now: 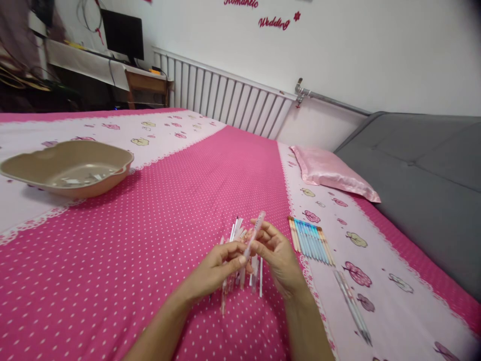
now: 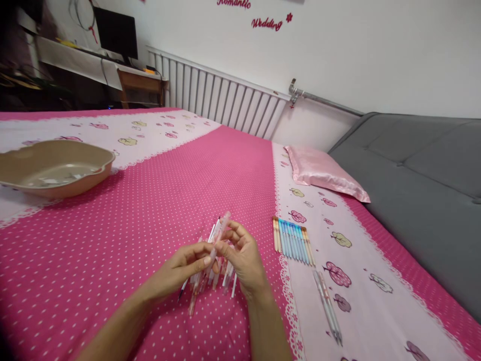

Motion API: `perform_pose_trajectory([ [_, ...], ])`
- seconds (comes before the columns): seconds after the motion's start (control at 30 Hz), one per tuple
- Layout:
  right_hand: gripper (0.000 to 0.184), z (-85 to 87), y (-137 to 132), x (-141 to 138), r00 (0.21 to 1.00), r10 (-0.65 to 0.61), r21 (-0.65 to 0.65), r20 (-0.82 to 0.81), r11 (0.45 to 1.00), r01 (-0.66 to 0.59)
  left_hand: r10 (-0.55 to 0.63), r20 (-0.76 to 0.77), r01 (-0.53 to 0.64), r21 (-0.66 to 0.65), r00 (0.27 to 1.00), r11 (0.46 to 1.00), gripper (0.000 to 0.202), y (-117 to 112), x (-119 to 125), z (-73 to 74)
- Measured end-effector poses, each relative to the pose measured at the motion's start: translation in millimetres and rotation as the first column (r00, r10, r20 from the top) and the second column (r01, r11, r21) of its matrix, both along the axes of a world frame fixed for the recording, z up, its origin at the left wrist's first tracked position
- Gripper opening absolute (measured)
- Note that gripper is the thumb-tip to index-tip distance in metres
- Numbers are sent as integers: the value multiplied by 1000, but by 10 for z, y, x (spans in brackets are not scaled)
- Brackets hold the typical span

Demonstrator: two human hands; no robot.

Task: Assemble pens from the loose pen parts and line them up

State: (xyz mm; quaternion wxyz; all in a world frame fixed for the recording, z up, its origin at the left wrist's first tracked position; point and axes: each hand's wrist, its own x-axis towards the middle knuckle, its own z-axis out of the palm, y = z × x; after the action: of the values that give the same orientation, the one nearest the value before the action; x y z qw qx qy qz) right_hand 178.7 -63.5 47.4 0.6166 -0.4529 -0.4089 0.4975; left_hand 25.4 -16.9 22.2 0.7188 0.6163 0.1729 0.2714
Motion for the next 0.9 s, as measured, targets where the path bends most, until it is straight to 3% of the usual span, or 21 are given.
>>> perform_pose_trajectory([
  [0.17, 47, 29, -18, -19, 1000, 11, 20, -15, 1000, -10, 8, 11, -8, -24, 1000, 1000, 24, -6, 4, 32],
  [0.33, 52, 59, -35, -20, 992, 96, -21, -77, 995, -98, 6, 19, -6, -44, 1000, 999, 25, -15, 6, 66],
  [0.73, 45, -11, -7, -39, 1000, -16, -14, -10, 1000, 15, 26, -1, -26, 8, 1000, 1000, 24, -3, 9, -19],
  [0.9, 46, 37, -21, -44, 999, 37, -8, -34, 999, -37, 22, 5, -22, -27, 1000, 999, 26, -11, 16, 16],
])
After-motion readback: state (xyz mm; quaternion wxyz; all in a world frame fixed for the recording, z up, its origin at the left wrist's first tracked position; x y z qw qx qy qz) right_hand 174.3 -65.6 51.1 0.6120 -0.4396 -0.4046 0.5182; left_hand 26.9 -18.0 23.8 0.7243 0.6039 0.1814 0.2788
